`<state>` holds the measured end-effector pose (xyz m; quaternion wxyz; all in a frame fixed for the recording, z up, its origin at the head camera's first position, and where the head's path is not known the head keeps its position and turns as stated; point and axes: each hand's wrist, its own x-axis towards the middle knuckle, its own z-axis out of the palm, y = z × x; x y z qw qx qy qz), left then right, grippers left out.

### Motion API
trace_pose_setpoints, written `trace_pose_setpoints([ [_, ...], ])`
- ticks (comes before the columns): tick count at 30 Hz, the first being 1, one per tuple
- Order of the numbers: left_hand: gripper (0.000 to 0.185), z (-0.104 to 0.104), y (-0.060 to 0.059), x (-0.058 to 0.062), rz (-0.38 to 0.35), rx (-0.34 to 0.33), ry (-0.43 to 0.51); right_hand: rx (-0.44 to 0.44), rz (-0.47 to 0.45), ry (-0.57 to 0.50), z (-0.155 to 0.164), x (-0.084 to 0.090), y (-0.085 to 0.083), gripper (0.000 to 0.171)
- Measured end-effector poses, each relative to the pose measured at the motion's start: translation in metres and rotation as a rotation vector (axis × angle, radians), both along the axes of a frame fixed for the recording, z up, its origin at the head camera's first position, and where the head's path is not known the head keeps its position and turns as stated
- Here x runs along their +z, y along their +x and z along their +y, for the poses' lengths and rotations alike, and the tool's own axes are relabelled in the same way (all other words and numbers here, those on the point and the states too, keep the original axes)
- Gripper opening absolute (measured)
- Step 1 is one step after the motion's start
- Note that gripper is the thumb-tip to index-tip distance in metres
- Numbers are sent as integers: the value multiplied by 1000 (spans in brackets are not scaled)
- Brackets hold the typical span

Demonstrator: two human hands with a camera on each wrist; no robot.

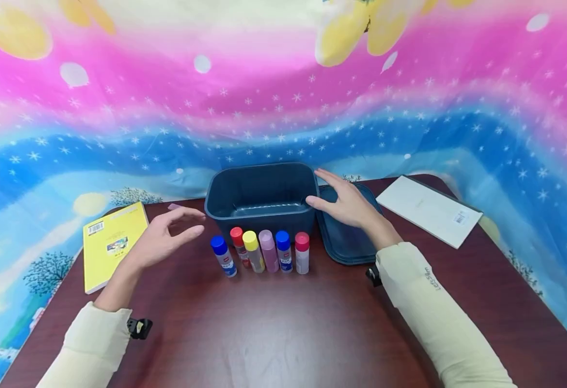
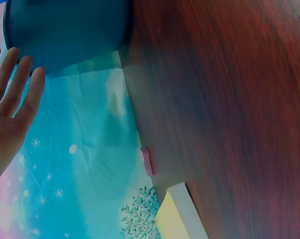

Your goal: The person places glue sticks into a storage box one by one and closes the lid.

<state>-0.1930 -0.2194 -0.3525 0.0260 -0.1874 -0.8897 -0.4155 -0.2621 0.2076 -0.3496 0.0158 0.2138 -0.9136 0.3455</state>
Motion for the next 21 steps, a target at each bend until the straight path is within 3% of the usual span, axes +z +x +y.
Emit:
trace_pose_setpoints([
  [9, 39, 12, -2, -9, -60, -142, 85, 1, -10, -6, -1, -3, -2, 81],
  [21, 38, 23, -3, -14, -136, -219, 90, 17, -28, -27, -2, -10, -3, 83],
])
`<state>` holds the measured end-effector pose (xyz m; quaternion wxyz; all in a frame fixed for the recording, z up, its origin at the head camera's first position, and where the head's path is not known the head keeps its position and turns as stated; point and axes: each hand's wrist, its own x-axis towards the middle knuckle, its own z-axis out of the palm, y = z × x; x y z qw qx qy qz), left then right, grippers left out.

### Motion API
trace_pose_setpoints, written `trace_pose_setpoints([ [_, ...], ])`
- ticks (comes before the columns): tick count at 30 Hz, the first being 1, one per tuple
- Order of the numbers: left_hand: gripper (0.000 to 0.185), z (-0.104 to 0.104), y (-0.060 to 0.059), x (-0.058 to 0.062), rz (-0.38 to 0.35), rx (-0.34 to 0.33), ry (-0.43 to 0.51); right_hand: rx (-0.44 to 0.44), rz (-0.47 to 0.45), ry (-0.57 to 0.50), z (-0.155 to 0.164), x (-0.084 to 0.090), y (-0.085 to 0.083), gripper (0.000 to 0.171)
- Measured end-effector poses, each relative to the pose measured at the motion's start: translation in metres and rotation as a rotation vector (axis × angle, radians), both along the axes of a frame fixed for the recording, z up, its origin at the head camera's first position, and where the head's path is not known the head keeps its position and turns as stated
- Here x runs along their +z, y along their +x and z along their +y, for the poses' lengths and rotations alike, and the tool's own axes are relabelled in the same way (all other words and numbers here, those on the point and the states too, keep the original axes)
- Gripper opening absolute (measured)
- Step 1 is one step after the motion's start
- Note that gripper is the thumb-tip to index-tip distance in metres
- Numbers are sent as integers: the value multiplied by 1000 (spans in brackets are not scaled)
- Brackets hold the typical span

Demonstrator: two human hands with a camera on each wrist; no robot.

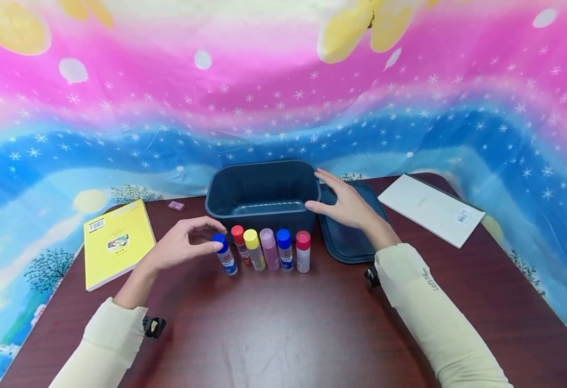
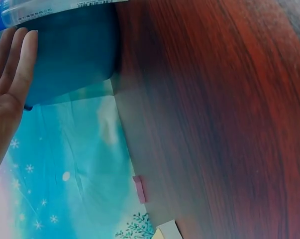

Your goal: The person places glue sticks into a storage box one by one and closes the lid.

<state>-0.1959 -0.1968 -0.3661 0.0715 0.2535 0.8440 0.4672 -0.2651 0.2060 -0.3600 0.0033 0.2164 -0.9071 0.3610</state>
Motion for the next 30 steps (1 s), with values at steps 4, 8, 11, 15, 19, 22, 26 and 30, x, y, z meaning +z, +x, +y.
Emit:
trace_pose_setpoints([
  [4, 36, 1, 0, 0, -8, 5, -3, -7, -20, -3, 0, 0, 0, 85],
  [8, 34, 1, 0, 0, -24, 1, 1, -13, -28, -11, 0, 0, 0, 84],
  [11, 33, 2, 0, 0, -35, 2, 6, -8, -30, -6, -1, 2, 0, 85],
  [15, 31, 0, 1, 1, -48, 14, 13, 1, -32, 7, -2, 5, -1, 86],
  [19, 28, -4, 1, 4, -43, 49, 40, 5, -37, 13, -3, 7, -1, 86],
  [22, 28, -9, 1, 10, -21, 95, 58, 7, -38, 17, -4, 9, -1, 86],
  [26, 31, -16, 0, 17, 18, 152, 27, 6, -35, 29, -4, 11, -1, 86],
  [30, 32, -21, 0, 20, 21, 185, 33, 5, -29, 38, -3, 13, -2, 87],
])
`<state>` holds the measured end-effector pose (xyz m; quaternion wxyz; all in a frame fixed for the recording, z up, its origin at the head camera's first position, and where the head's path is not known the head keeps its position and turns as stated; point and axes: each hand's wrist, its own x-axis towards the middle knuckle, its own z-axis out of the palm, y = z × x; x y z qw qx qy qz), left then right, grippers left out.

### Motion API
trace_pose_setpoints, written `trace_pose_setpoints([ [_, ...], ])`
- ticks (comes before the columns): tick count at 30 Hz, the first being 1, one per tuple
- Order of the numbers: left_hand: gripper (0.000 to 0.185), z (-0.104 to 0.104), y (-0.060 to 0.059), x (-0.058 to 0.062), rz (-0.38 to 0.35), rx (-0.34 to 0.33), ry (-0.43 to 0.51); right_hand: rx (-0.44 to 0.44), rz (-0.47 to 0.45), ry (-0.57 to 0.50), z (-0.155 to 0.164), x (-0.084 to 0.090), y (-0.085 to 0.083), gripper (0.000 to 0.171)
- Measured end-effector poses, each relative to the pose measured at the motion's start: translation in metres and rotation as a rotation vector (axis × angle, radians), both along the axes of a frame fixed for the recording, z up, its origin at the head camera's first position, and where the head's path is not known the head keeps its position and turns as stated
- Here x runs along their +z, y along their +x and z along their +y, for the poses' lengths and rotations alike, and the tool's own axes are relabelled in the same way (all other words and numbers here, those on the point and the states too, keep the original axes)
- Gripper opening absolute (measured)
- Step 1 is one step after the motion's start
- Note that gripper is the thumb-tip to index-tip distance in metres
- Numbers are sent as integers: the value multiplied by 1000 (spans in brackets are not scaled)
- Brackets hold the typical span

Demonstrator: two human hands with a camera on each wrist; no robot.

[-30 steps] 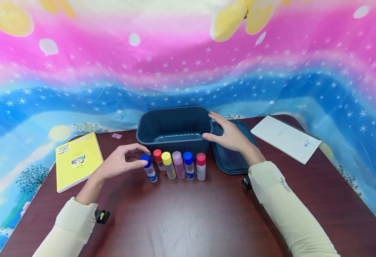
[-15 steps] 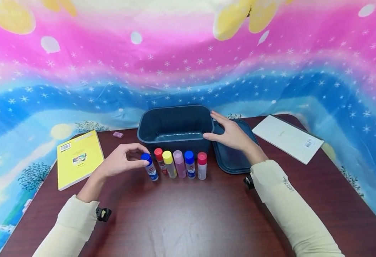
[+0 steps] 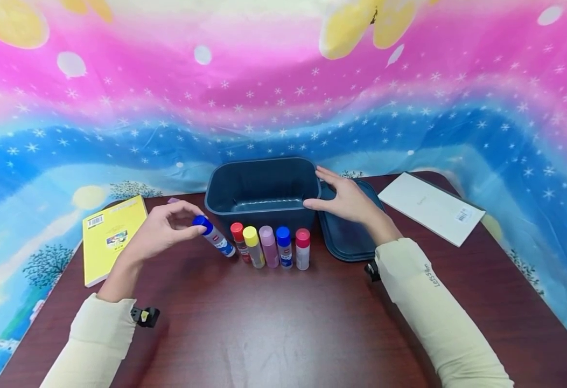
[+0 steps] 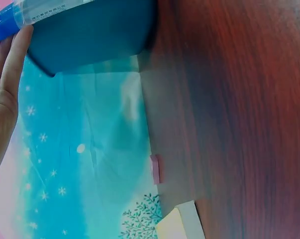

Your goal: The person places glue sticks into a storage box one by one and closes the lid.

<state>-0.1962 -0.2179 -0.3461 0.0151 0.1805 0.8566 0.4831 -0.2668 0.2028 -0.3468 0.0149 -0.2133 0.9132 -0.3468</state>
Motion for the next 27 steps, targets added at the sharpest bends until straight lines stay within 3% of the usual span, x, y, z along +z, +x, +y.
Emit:
trace_pose_setpoints([
  [11, 22, -15, -1, 8, 102, -12, 226, -6, 5, 19, 1, 2, 0, 88],
  [17, 18, -24, 0, 14, 110, 7, 333, -15, -1, 31, 1, 1, 0, 89],
  [27, 19, -34, -3, 19, 104, -54, 683, -5, -7, 51, -1, 4, -1, 90],
])
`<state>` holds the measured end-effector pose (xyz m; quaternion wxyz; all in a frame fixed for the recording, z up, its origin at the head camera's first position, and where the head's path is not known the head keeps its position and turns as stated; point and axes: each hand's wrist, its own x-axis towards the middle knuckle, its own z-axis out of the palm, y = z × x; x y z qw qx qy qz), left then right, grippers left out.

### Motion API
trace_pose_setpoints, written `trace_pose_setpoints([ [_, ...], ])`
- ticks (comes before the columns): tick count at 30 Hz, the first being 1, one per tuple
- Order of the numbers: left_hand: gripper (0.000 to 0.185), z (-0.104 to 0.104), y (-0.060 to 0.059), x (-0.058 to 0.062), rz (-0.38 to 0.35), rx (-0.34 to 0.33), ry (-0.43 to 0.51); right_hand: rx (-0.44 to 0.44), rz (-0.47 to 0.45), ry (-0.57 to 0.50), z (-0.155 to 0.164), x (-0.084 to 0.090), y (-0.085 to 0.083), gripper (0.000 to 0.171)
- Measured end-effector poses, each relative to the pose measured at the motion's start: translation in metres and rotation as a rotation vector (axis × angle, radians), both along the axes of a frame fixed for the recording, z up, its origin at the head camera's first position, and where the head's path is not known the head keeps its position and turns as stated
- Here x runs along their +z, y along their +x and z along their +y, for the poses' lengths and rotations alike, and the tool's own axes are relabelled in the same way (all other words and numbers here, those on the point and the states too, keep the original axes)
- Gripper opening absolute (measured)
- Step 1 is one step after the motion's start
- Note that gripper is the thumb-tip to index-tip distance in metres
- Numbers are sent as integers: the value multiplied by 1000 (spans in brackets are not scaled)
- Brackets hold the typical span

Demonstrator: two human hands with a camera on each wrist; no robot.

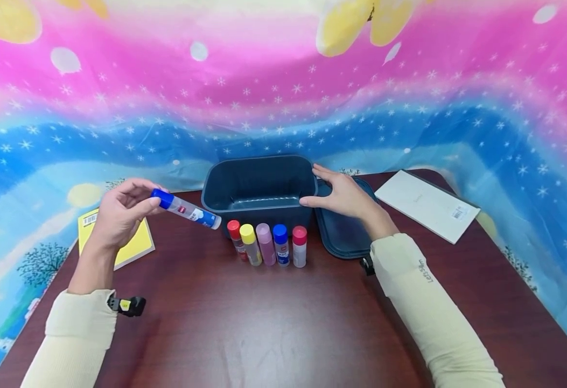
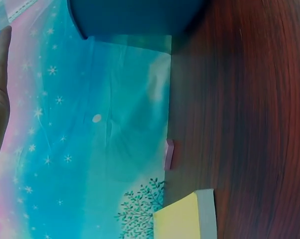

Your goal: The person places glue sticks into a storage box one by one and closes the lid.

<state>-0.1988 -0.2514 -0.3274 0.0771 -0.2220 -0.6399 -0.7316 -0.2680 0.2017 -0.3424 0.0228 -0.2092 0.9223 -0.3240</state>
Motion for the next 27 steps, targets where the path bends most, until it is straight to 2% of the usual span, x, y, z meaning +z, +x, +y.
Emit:
trace_pose_setpoints([
  [5, 22, 3, -4, 0, 17, -31, 138, 16, 11, -11, 0, 1, -1, 90],
  [10, 21, 8, -7, 0, 29, -65, 200, 13, 13, 3, 0, 1, -1, 90],
  [14, 20, 12, -9, 0, 39, -63, 235, 11, 12, 5, 0, 0, -1, 91],
  [17, 21, 17, -10, -1, 43, -35, 244, 12, 12, 1, 0, 0, 0, 90],
  [23, 20, 28, -17, -1, 22, 82, 212, 1, -1, 26, 0, 2, 0, 92],
  [27, 18, 37, -24, 3, 2, 136, 189, 7, -3, 56, 0, 6, -2, 93],
])
